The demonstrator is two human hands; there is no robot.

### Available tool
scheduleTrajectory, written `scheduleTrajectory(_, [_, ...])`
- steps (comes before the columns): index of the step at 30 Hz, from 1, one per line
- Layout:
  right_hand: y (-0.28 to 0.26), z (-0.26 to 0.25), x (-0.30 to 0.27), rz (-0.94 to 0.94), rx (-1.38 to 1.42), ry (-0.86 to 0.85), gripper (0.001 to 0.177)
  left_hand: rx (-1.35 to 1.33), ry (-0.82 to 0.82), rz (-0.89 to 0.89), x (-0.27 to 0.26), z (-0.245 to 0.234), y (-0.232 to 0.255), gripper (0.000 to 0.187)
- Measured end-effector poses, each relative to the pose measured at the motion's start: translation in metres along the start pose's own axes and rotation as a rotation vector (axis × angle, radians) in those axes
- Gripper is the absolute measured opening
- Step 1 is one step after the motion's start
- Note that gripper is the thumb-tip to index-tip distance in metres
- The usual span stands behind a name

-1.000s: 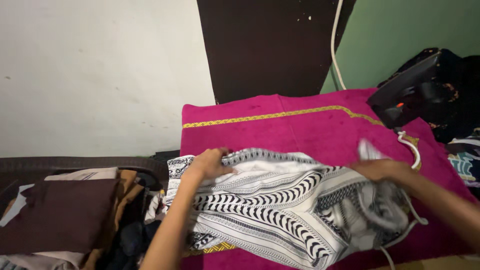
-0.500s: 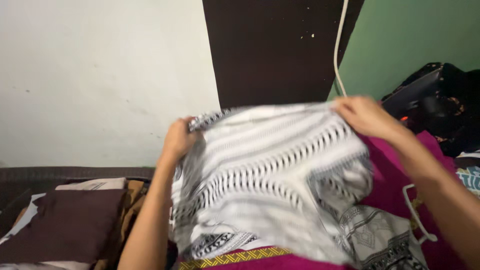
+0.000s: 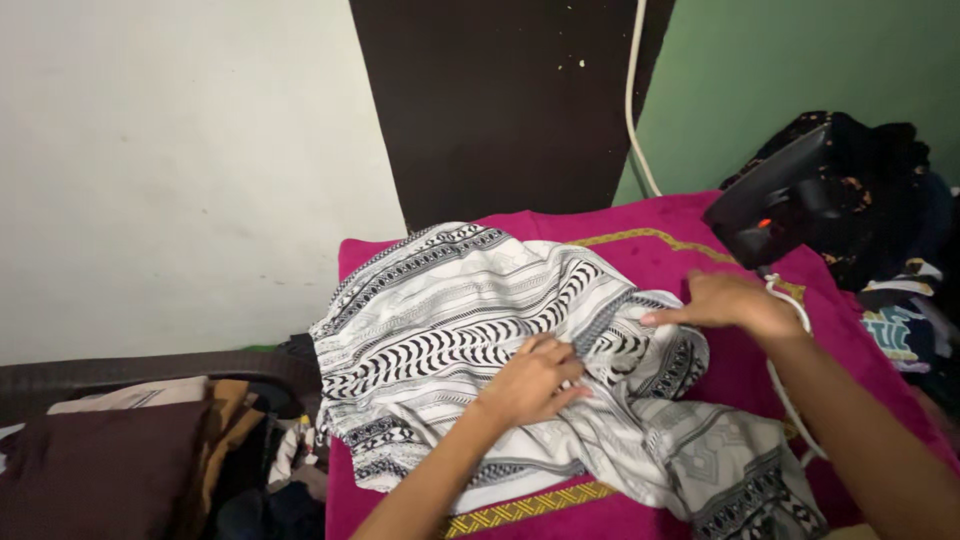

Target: The person irons a white shirt with a black pattern on a pink surface and subsequently folds it.

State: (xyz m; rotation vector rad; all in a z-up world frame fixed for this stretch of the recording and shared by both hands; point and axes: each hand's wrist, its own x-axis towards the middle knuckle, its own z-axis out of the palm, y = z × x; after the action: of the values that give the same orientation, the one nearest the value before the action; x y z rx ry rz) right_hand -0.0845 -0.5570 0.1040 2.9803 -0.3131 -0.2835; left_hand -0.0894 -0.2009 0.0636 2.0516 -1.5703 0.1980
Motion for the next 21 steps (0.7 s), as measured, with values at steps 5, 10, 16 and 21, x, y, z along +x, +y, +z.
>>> scheduleTrajectory(5, [0.014, 0.057, 0.017, -0.18, 0.554, -0.194, 0.051, 0.029, -0.295, -0.22, -0.018, -0.012, -0.023, 0.05])
scheduleTrajectory(10, [-0.028, -0.017, -0.019, -0.174, 0.571, 0.836, 0.031, 0.204, -0.492, -0.564, -0.068, -0.107, -0.04, 0.056])
scheduleTrajectory(16, [-0.051, -0.094, -0.077, -0.376, 0.057, 1.066, 0.034, 0.242, -0.751, -0.98, -0.112, -0.184, -0.038, 0.063])
scheduleTrajectory(21, [-0.05, -0.066, -0.087, -0.28, 0.034, 0.124, 0.032, -0.296, -1.039, -0.73, -0.114, -0.195, -0.059, 0.068])
